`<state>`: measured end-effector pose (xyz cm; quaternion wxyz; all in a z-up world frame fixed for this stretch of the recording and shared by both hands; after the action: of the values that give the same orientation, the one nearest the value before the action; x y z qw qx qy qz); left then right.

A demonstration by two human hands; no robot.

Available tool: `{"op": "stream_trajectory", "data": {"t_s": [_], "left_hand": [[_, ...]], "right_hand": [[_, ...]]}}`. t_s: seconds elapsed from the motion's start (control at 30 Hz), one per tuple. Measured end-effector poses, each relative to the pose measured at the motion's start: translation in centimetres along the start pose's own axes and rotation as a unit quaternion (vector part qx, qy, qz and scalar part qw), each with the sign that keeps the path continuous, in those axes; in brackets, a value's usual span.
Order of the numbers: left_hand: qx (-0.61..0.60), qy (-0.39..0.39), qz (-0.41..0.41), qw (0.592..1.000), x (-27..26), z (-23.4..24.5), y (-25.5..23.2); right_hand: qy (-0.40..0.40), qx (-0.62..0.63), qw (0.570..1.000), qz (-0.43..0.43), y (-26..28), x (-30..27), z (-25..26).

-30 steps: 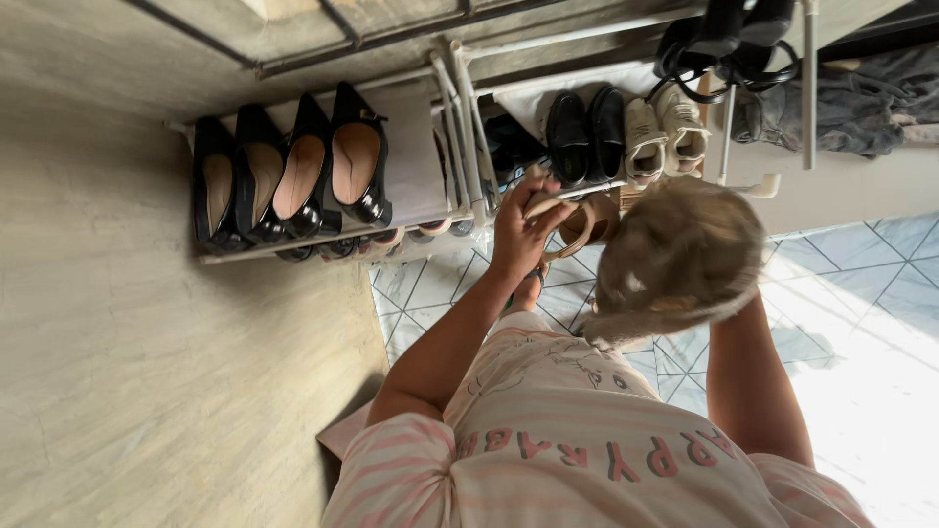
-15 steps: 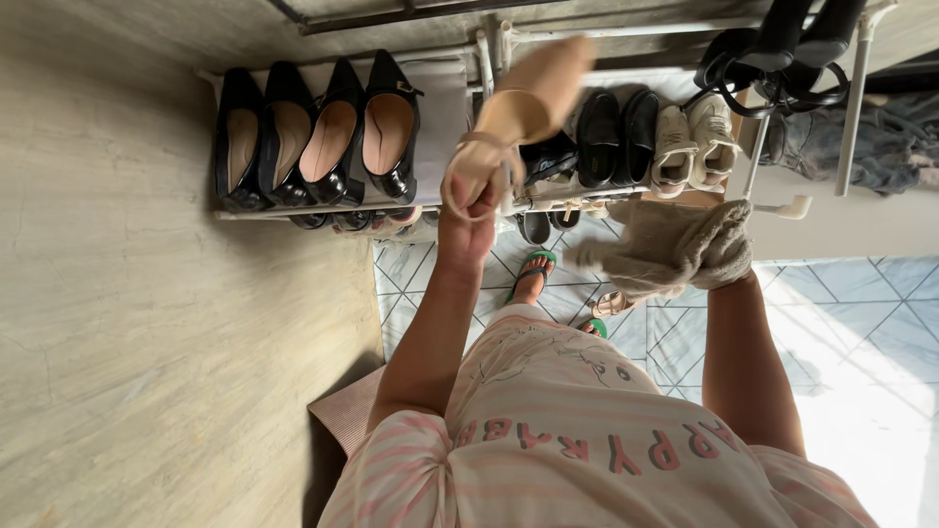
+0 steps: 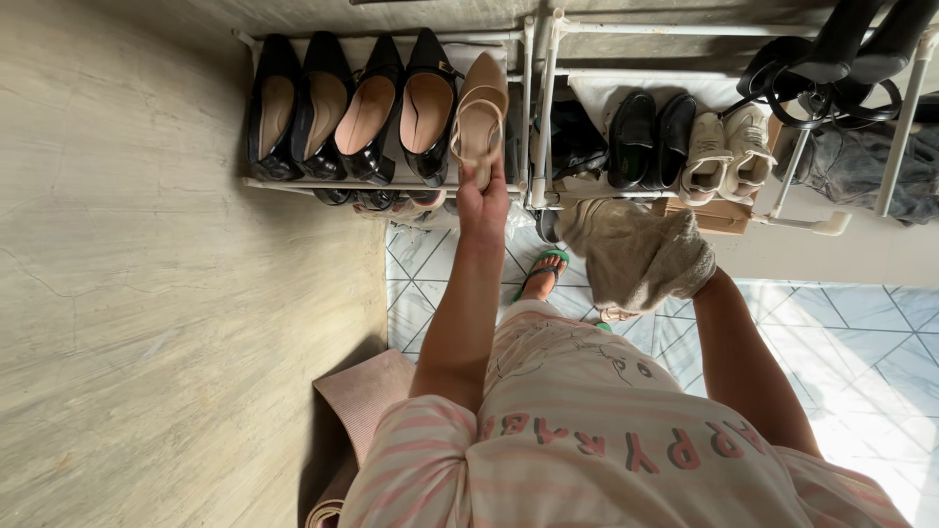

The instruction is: The person wipes a black high-heeled shoe with a cloth, then places it on a shoe rack. They then pick up a beige high-heeled shoe and wipe it with the cloth before placing it on the rack as well.

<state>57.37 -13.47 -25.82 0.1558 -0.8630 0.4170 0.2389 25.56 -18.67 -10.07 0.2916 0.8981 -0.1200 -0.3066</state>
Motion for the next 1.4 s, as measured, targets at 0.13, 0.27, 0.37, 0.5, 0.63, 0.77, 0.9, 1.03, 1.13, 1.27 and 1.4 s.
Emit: {"op": "stream_trajectory", "data": {"t_s": [0.13, 0.27, 0.37, 0.5, 0.63, 0.77, 0.9, 1.03, 1.13, 1.27, 1.4], "left_hand": [[0.048, -0.082, 0.002, 0.995, 0.4, -1.5, 0.7], [0.048, -0.154, 0.01, 0.987, -0.1, -3.6, 0.4], [0.006, -0.137, 0.027, 0.99, -0.9, -5.6, 1.1], [-0.003, -0.072, 0.046, 0.996, -4.3, -7.6, 2.2], [0.064, -0.007, 0.097, 0.993, -6.2, -6.0, 2.9], [0.233, 0.109, 0.135, 0.957, -5.2, -3.5, 1.6], [0.315, 0.174, 0.172, 0.917, -4.6, -2.9, 1.2], [0.322, 0.07, 0.218, 0.919, -4.3, -2.1, 0.7], [0.355, 0.003, 0.253, 0.9, -5.8, -2.3, 0.9], [0.43, -0.062, 0.242, 0.868, -7.8, -2.9, -0.1], [0.487, -0.105, 0.217, 0.839, -7.6, -2.0, -1.4]], "right_hand": [[0.011, -0.083, 0.996, 0.028, 0.4, 0.1, -0.3], [-0.02, -0.098, 0.994, 0.038, 0.6, -0.8, 2.8], [-0.065, -0.035, 0.997, 0.029, -0.2, -1.3, 5.1], [-0.043, 0.035, 0.998, 0.034, -0.9, -2.1, 5.4], [-0.086, 0.004, 0.996, 0.037, -1.0, -2.5, 5.8], [-0.085, -0.022, 0.996, 0.028, -0.8, -2.7, 5.1], [-0.086, 0.002, 0.996, 0.016, -0.8, -2.4, 4.8], [-0.108, 0.047, 0.993, 0.004, -1.4, -2.2, 5.0], [-0.075, 0.028, 0.997, 0.016, -1.4, -2.2, 4.8], [-0.035, -0.018, 0.998, 0.045, -1.5, -2.3, 5.4], [-0.019, -0.022, 0.997, 0.065, -1.4, -2.7, 5.8]]}}
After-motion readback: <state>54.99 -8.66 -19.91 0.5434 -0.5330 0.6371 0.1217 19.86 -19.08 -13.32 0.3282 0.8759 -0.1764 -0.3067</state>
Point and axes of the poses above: each hand's wrist, its own x-axis towards the middle knuckle, its own z-axis out of the back of the hand, y = z × x, the point moved 10 cm from there along x, towards the middle knuckle, and after that the axes turned 13 degrees about x, right-handed, at the moved point
